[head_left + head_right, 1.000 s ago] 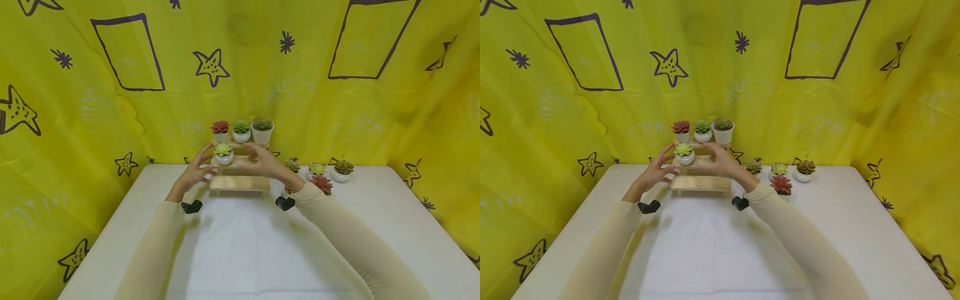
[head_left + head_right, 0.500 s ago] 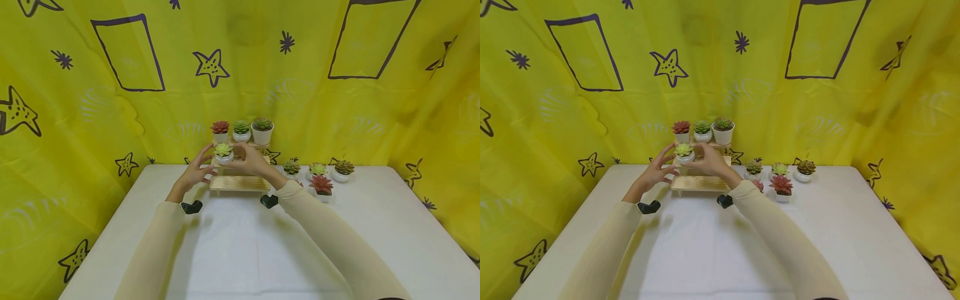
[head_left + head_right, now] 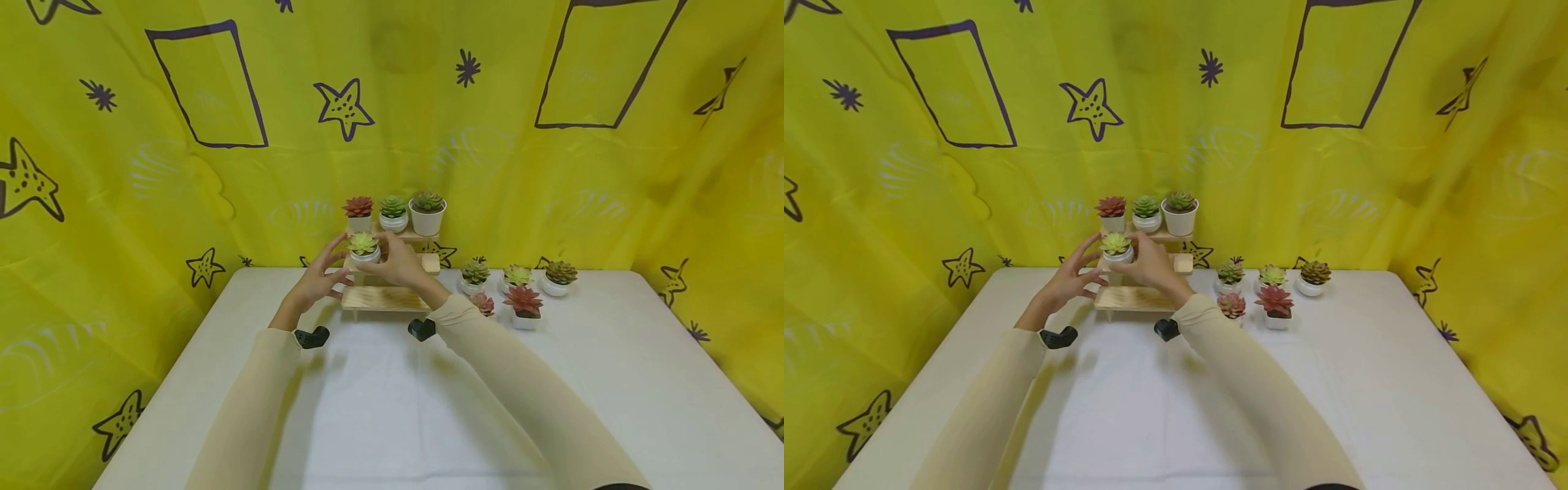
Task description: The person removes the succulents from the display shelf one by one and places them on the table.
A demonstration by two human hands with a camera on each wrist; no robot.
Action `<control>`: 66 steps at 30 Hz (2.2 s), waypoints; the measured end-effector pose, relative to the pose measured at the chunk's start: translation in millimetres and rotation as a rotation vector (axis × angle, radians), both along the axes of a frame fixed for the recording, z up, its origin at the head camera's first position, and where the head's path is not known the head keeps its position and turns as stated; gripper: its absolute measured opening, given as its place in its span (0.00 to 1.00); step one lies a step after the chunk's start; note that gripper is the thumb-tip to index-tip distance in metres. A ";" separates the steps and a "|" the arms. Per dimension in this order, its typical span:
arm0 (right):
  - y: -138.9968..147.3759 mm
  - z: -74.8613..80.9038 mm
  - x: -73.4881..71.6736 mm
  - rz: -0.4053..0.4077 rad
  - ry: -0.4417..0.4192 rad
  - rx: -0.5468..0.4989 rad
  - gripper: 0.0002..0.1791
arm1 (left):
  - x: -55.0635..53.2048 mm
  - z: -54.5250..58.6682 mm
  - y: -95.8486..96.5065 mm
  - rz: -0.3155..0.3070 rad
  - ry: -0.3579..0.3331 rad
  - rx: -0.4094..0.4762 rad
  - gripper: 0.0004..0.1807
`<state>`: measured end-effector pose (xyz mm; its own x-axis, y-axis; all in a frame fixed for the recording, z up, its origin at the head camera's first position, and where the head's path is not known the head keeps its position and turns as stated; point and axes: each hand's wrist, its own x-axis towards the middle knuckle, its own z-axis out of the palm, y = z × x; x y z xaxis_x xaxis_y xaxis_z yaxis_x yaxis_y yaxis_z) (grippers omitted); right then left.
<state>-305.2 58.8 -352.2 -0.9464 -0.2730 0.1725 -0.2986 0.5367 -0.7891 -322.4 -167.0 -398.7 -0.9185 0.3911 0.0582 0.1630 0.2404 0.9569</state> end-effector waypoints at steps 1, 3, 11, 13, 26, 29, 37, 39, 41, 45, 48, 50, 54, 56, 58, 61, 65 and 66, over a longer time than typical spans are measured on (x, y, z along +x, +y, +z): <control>-1.0 -0.1 0.0 -0.009 0.001 0.008 0.42 | 0.3 0.3 0.1 0.001 0.000 -0.001 0.41; -3.2 -0.1 0.6 -0.026 0.002 0.017 0.41 | 0.7 0.7 0.3 0.002 0.000 -0.001 0.41; -9.6 0.1 2.1 -0.095 -0.004 0.053 0.40 | 1.6 1.2 0.8 0.007 -0.001 -0.015 0.41; -10.4 0.0 1.9 -0.105 0.000 0.052 0.40 | 1.9 1.7 1.3 0.013 -0.003 -0.019 0.40; -11.1 -1.4 1.4 -0.122 0.011 0.061 0.40 | 2.1 2.1 1.6 0.013 0.001 -0.027 0.40; -11.1 -1.9 1.0 -0.120 0.015 0.056 0.39 | 2.5 2.2 1.2 0.012 0.000 -0.024 0.41; -11.7 -1.9 0.7 -0.124 0.019 0.052 0.39 | 3.6 3.4 0.9 0.008 -0.001 -0.013 0.41; -11.9 -2.0 0.5 -0.128 0.028 0.056 0.39 | 3.7 3.5 0.8 0.005 0.000 -0.010 0.41; -11.9 -2.0 0.5 -0.133 0.039 0.062 0.38 | 3.4 3.4 0.5 0.002 0.001 -0.006 0.41; -11.2 -1.2 0.6 -0.140 0.055 0.081 0.38 | 2.7 2.8 0.4 -0.001 -0.001 -0.006 0.41; -9.6 -0.1 0.8 -0.146 0.065 0.102 0.38 | 2.2 2.5 0.5 0.000 0.001 -0.013 0.41; -8.1 0.3 0.8 -0.146 0.075 0.111 0.38 | 1.8 1.9 0.8 0.002 0.000 -0.012 0.40; -4.7 1.7 -0.3 -0.130 0.096 0.114 0.37 | 1.5 1.7 0.6 -0.002 0.008 -0.014 0.41; -3.4 2.4 -0.9 -0.116 0.103 0.105 0.37 | 1.9 2.2 0.2 -0.003 0.009 -0.012 0.41; -2.1 3.5 -0.6 -0.101 0.106 0.098 0.37 | 1.6 2.1 -0.1 -0.005 0.009 -0.013 0.41; 0.9 4.7 0.9 -0.079 0.111 0.085 0.37 | 1.2 2.1 0.0 -0.005 0.005 -0.013 0.41; 8.3 4.9 4.0 -0.049 0.115 0.061 0.37 | 1.8 2.4 0.6 -0.001 0.000 -0.015 0.41; 10.5 4.9 4.9 -0.041 0.116 0.051 0.37 | 2.3 2.7 0.9 -0.003 0.001 -0.016 0.41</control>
<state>-300.3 69.3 -347.2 -0.9315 -0.2453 0.2685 -0.3632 0.5889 -0.7220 -320.2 -166.1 -396.0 -0.9174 0.3943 0.0532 0.1650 0.2553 0.9527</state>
